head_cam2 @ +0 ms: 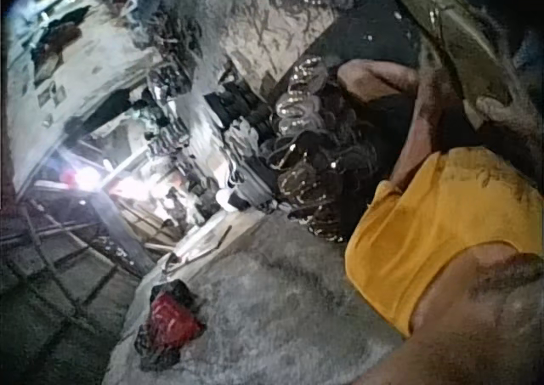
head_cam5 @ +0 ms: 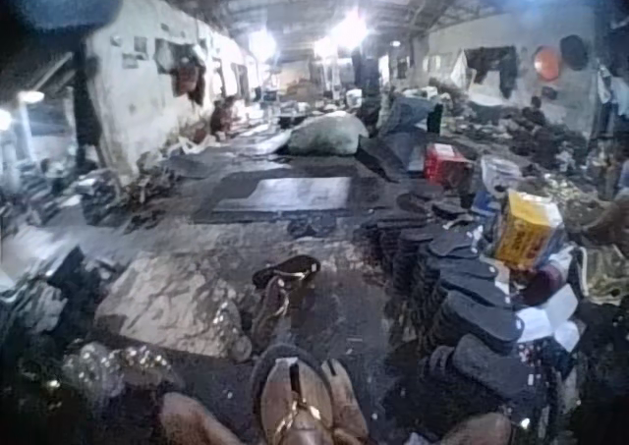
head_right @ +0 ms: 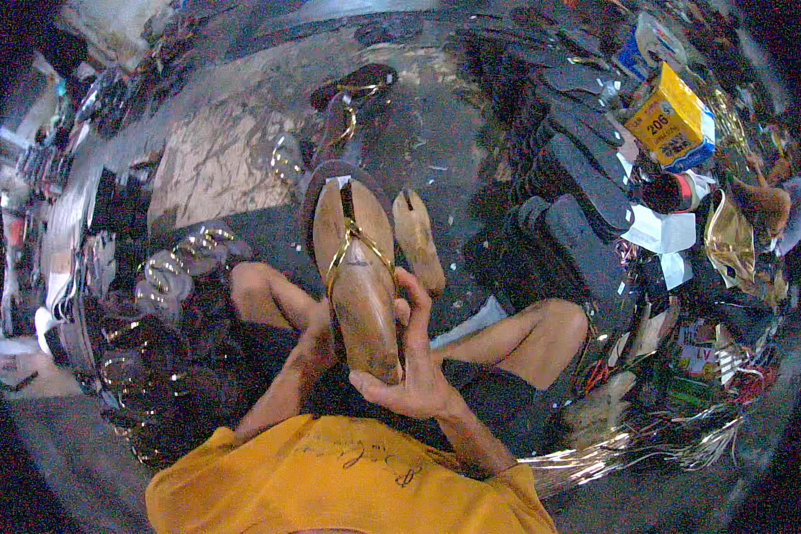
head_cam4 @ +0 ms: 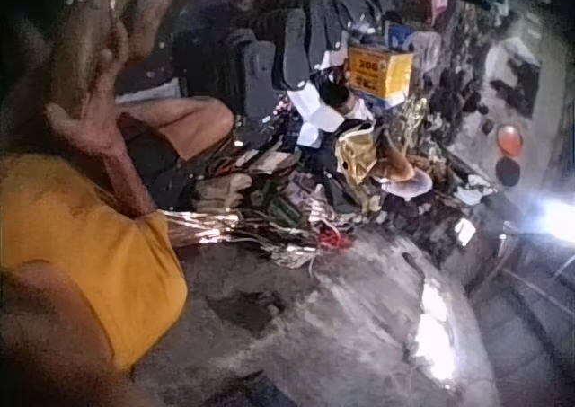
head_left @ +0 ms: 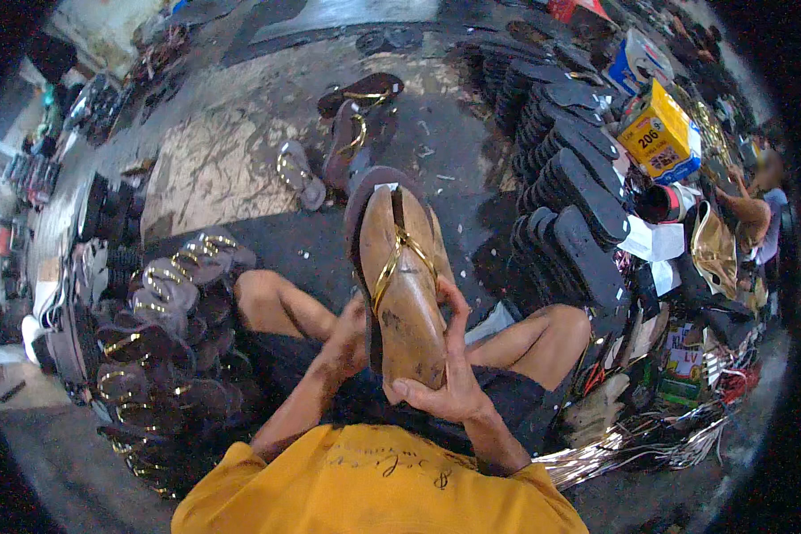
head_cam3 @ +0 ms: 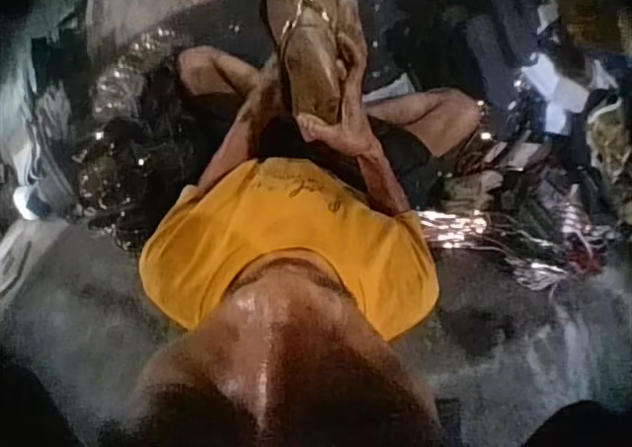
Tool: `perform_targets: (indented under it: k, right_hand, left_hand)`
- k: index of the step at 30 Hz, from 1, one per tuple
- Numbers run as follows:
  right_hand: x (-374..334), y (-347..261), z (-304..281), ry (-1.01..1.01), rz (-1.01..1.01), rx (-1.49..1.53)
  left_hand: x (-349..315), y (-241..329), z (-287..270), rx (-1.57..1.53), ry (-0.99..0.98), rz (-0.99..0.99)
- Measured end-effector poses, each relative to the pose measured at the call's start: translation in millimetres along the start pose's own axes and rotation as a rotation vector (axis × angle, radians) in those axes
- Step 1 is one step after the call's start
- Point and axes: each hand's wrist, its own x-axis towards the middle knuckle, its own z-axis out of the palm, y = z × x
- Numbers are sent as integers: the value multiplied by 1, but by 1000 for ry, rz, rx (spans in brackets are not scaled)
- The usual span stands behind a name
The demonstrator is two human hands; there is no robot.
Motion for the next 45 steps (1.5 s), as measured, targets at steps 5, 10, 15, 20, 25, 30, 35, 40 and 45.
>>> perform_targets:
  k: [5, 10, 15, 20, 25, 30, 35, 40, 45]
  right_hand:
    - [24, 24, -5, 191, -80, -505]
    - [-8, 13, -10, 109, 132, 91]
    - [46, 39, -116, 555, 117, -651]
    - [79, 32, -143, 431, -252, -1197]
    - [99, -74, -83, -47, -517, -1050]
    - [117, -55, -85, -80, -107, -860]
    - [144, -13, -35, -1, 119, -671]
    - [163, -37, -13, -641, 221, -697]
    - [155, -29, 20, -449, 334, -549]
  left_hand:
    - [1, 21, 33, -324, -14, 38]
    - [25, 56, 22, -283, 238, 87]
    - [17, 33, -5, -608, -218, 170]
    - [-2, 20, 21, -683, -447, 58]
    - [-30, 20, 39, -60, -491, -265]
    - [-46, -1, 37, 286, -240, 51]
    - [-80, -5, -6, 508, 304, 354]
    - [-130, 20, -45, 977, 677, 591]
    - [-160, 26, -46, 1015, 744, 544]
